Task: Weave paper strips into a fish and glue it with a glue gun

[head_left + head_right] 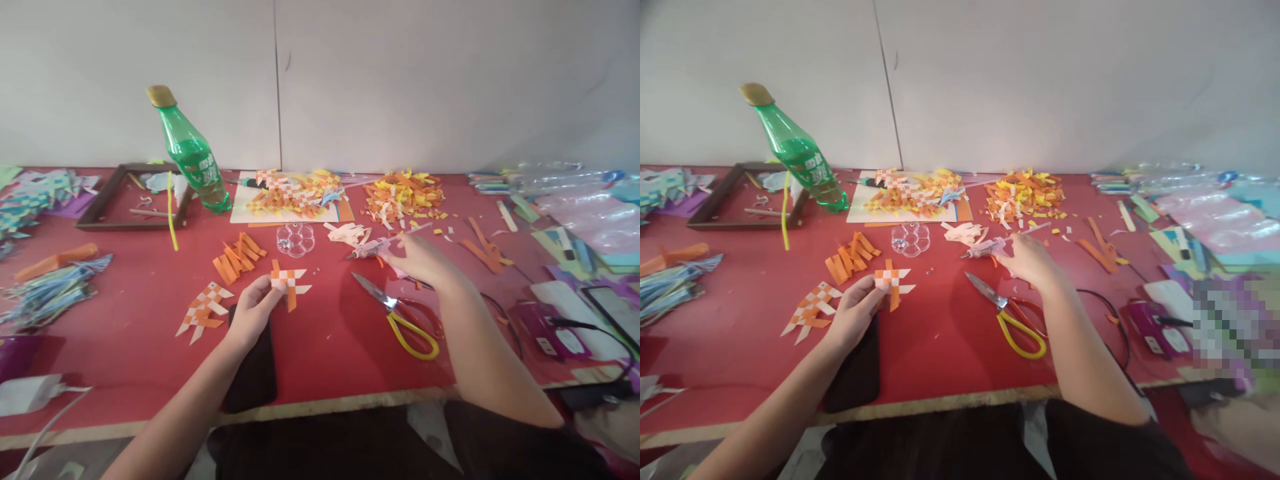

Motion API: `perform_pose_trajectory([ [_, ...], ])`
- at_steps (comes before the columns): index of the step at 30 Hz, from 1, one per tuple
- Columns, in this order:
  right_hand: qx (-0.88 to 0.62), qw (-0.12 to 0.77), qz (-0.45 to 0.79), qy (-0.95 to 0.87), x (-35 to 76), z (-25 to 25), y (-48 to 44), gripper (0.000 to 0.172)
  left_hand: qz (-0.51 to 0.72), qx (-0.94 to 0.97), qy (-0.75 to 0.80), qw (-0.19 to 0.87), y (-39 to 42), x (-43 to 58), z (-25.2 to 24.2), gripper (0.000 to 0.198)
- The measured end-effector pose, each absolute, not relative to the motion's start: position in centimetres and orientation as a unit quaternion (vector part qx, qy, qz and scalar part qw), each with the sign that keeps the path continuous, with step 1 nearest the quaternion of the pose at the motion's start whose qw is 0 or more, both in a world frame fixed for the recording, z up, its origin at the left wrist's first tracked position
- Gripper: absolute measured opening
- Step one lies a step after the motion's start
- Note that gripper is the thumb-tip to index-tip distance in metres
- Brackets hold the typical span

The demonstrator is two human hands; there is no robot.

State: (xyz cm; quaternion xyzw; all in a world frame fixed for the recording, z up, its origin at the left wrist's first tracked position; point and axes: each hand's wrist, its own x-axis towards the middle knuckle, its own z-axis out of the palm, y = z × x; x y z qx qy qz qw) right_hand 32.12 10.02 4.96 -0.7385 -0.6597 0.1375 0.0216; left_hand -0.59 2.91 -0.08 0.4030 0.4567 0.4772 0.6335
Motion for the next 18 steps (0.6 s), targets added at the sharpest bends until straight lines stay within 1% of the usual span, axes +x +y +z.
perform_pose_trajectory([
  [3, -0.74, 0.009, 0.152, -0.655, 33.3, 2.9, 9.2, 0.031, 0.458, 0.446, 0.453, 0.621, 2.6, -0.5, 0.0, 0.024],
  [5, -0.745, 0.028, 0.143, -0.651, 33.2, 1.5, 9.0, 0.032, 0.45, 0.468, 0.452, 0.612, 2.6, -0.5, 0.0, 0.026],
  [8, -0.762, 0.096, 0.114, -0.63, 32.7, 0.4, 8.7, 0.033, 0.448, 0.486, 0.461, 0.592, 2.8, -0.4, -0.1, 0.028],
  [12, -0.766, 0.216, 0.091, -0.599, 31.9, 0.8, 7.9, 0.03, 0.434, 0.504, 0.495, 0.559, 2.7, -0.2, 0.9, 0.032],
  [14, -0.756, 0.262, 0.106, -0.591, 31.3, 1.5, 6.9, 0.029, 0.421, 0.515, 0.513, 0.543, 2.3, -0.2, 2.0, 0.033],
  [18, -0.72, 0.313, 0.169, -0.596, 28.9, 3.0, 4.2, 0.022, 0.399, 0.535, 0.532, 0.522, 1.0, 0.2, 3.9, 0.031],
])
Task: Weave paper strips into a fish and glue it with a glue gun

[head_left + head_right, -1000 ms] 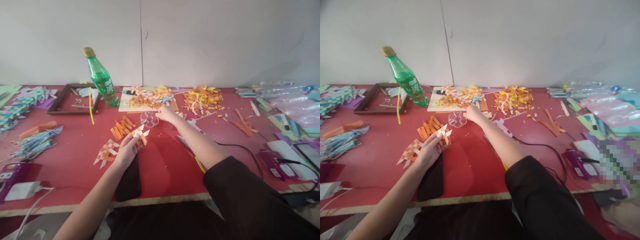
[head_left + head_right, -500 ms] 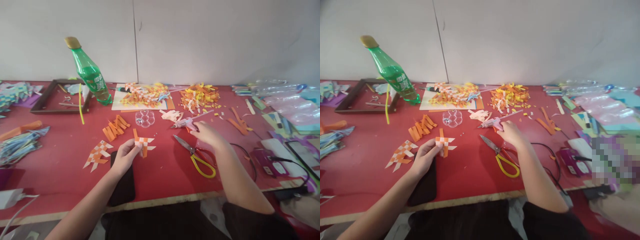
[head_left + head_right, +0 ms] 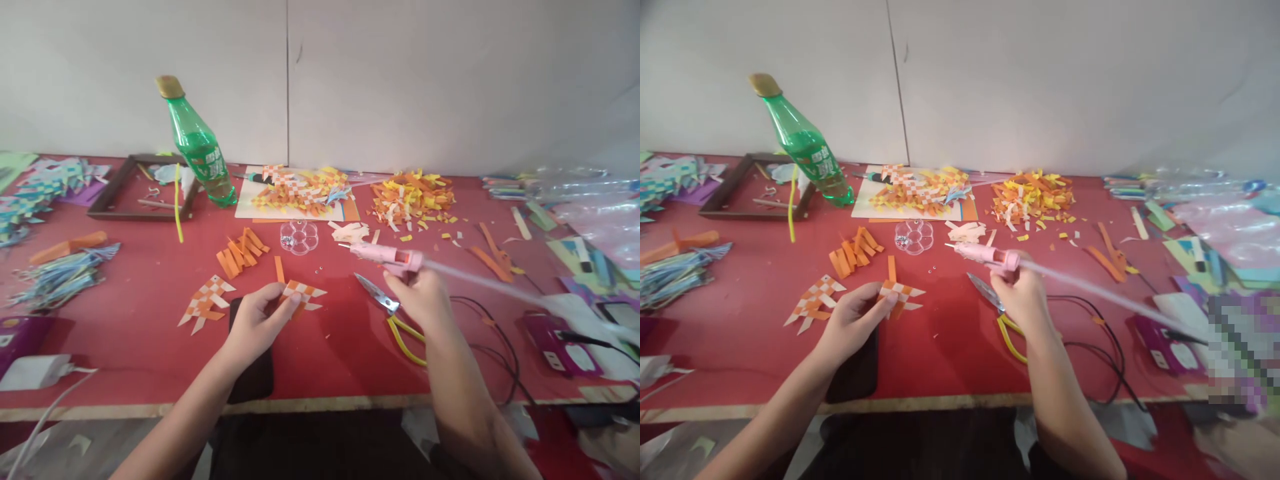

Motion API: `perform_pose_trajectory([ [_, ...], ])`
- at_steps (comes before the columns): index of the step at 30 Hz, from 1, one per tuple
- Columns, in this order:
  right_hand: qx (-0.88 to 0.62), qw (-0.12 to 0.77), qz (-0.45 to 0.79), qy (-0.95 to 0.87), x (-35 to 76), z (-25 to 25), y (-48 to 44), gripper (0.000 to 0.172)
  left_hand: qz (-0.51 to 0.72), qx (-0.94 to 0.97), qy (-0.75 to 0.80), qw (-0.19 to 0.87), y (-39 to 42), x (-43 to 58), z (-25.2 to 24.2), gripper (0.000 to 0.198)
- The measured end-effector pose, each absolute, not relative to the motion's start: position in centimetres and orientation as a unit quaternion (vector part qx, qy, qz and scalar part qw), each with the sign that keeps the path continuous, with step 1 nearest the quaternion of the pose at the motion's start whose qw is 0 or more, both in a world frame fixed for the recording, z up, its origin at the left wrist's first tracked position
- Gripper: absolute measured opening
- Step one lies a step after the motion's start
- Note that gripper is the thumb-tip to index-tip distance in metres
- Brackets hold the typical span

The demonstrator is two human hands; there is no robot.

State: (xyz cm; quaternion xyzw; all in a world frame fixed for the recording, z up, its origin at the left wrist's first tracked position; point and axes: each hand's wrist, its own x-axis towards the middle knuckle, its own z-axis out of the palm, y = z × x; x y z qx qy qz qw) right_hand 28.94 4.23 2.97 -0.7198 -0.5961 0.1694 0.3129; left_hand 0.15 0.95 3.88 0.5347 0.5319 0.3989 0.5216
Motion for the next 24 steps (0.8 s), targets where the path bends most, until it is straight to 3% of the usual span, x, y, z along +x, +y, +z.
perform_pose_trajectory([
  [9, -0.612, 0.389, 0.268, -0.634, 24.3, 2.4, -1.0, 0.004, 0.427, 0.469, 0.57, 0.522, -1.8, 3.0, 2.8, 0.026],
  [15, -0.549, 0.357, 0.386, -0.649, 23.7, 3.2, -3.4, 0.019, 0.406, 0.389, 0.575, 0.595, -2.9, 3.7, 3.0, 0.027],
  [24, -0.536, 0.332, 0.389, -0.672, 23.2, 4.0, -3.6, 0.009, 0.421, 0.346, 0.589, 0.597, -3.6, 3.6, 2.1, 0.027],
])
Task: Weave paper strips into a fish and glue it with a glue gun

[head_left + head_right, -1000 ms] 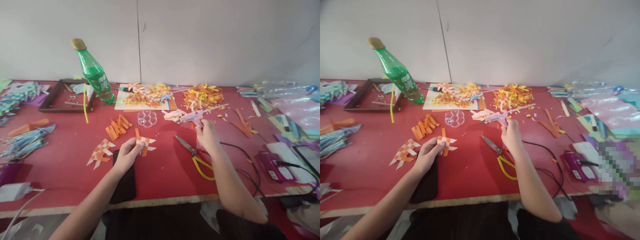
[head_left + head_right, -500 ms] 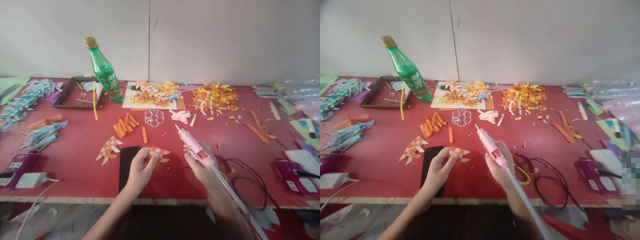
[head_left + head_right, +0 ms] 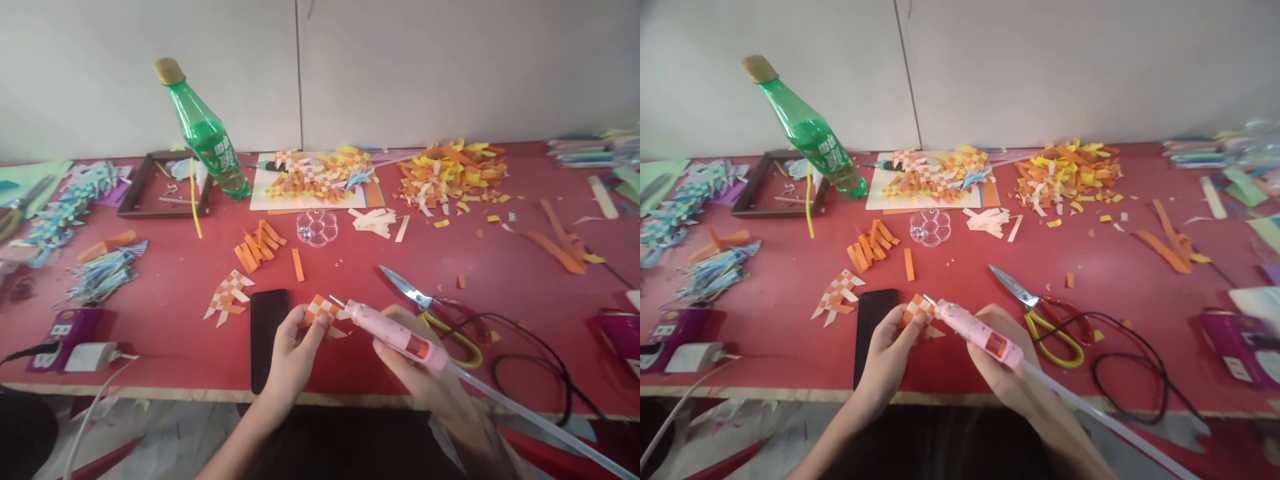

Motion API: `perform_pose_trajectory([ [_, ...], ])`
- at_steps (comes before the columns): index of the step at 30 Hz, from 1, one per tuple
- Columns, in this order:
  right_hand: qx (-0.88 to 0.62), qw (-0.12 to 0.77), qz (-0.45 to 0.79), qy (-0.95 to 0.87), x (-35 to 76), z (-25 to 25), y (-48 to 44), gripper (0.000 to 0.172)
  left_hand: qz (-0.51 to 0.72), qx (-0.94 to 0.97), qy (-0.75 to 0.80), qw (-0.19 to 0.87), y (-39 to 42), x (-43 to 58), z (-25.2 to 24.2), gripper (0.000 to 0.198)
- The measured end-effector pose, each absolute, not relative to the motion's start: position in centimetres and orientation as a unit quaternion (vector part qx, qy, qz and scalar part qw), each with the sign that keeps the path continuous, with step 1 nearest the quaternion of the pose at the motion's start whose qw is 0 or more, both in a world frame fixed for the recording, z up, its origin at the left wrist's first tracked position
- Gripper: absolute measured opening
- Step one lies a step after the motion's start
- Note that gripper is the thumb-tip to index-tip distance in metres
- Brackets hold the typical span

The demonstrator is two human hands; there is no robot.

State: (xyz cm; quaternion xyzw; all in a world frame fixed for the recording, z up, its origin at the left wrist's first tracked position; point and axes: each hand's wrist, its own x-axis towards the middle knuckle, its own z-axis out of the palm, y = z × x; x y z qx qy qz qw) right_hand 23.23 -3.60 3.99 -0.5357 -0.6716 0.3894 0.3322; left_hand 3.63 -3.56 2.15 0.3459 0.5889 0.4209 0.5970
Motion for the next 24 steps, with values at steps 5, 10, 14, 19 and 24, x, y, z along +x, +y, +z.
perform_pose_trajectory([
  [5, -0.521, 0.373, 0.34, -0.688, 22.1, 3.8, -2.8, 0.011, 0.437, 0.355, 0.579, 0.589, -3.1, 3.7, 1.4, 0.029],
  [10, -0.495, 0.43, 0.266, -0.707, 21.7, 2.5, -1.7, 0.012, 0.446, 0.407, 0.583, 0.544, -0.6, 2.5, 1.7, 0.024],
  [14, -0.496, 0.443, 0.248, -0.704, 21.7, 1.5, -1.1, 0.013, 0.439, 0.432, 0.597, 0.514, 0.3, 2.1, 1.6, 0.022],
  [19, -0.473, 0.443, 0.238, -0.723, 21.6, 0.5, -1.3, 0.016, 0.435, 0.448, 0.61, 0.487, -0.1, 2.0, 0.9, 0.017],
  [24, -0.464, 0.436, 0.219, -0.74, 21.7, -0.7, -1.4, 0.018, 0.43, 0.46, 0.606, 0.485, -0.2, 2.1, 0.7, 0.016],
])
